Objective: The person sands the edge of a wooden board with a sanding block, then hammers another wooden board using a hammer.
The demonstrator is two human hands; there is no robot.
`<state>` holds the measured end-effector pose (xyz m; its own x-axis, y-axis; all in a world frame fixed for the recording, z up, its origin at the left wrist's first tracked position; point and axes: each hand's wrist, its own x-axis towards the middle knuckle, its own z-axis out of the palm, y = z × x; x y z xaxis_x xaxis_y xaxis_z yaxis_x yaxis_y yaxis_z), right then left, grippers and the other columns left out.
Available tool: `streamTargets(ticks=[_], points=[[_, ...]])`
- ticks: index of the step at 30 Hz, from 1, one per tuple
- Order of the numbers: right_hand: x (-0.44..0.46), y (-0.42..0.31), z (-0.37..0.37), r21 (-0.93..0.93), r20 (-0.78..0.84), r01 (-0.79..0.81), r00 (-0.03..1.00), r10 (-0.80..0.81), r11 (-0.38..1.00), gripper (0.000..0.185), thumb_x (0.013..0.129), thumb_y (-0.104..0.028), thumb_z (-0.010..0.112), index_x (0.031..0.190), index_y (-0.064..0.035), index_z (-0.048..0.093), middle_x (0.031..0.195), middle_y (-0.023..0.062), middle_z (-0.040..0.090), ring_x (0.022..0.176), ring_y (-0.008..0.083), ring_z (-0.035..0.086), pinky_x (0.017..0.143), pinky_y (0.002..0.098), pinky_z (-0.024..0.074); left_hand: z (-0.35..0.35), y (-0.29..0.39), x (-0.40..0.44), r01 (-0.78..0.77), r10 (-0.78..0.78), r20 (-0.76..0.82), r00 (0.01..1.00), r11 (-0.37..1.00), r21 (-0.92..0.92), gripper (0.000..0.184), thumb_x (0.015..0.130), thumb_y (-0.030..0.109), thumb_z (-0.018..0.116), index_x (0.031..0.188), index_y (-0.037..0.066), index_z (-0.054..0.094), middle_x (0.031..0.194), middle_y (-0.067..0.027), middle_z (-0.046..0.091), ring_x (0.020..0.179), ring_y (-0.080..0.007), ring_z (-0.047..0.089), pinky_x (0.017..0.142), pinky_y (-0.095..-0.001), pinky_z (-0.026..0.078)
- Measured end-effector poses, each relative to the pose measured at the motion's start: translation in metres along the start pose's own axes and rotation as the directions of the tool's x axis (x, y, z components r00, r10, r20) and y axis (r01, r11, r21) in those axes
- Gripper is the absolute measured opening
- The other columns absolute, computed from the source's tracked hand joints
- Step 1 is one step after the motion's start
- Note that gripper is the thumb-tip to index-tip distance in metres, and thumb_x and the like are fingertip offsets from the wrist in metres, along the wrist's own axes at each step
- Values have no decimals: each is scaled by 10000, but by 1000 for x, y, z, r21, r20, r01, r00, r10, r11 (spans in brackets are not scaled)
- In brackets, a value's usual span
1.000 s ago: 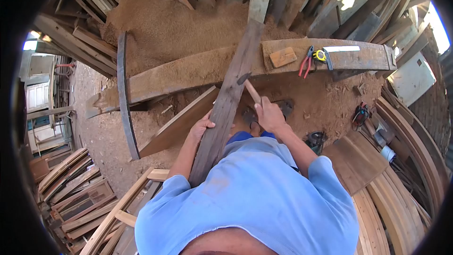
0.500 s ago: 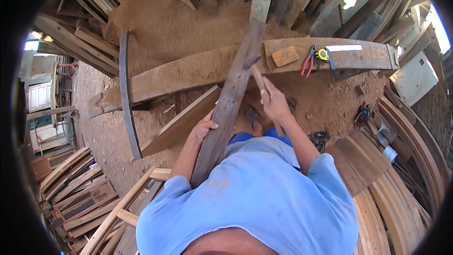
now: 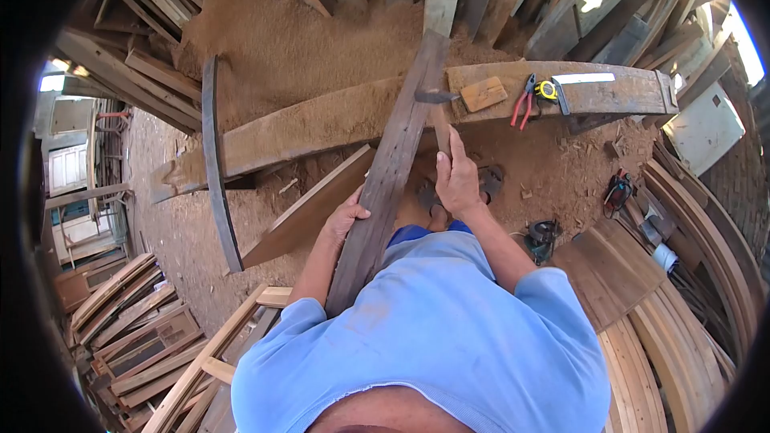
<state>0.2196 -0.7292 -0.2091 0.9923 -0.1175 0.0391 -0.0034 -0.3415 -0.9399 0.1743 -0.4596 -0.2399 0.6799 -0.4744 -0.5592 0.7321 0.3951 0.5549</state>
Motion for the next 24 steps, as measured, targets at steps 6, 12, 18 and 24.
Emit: streamTargets(ticks=[6,12,18,24], points=[[19,22,-3,-38,244,-162,956,166,986,417,992,-127,426,1396,-26,444,760,164,607,671,285,628,633,377,503,-24,-16,8,-11,11,49,999,1000,-7,928,627,71,630,1496,59,304,1315,-223,538,1102,-408,623,961,-496,514],[22,28,3,13,144,-163,977,160,987,416,988,-142,446,1383,-12,454,734,131,583,615,204,602,591,358,497,-12,-6,4,-10,9,14,1000,999,52,908,638,79,631,1487,46,312,1295,-212,548,1108,-392,618,939,-535,525],[15,4,-5,-102,294,-220,925,241,970,418,977,-180,488,1372,-46,468,908,213,650,777,339,665,720,443,515,-16,-11,1,-17,16,7,1000,999,38,877,649,64,623,1474,34,325,1314,-217,535,1119,-384,614,961,-521,516],[8,63,12,-348,265,93,964,3,933,335,967,-159,515,1286,-59,526,815,190,632,737,292,678,693,393,525,-16,-12,6,12,-7,53,999,996,-85,906,646,49,635,1485,44,292,1296,-238,533,1143,-427,592,930,-592,518]])
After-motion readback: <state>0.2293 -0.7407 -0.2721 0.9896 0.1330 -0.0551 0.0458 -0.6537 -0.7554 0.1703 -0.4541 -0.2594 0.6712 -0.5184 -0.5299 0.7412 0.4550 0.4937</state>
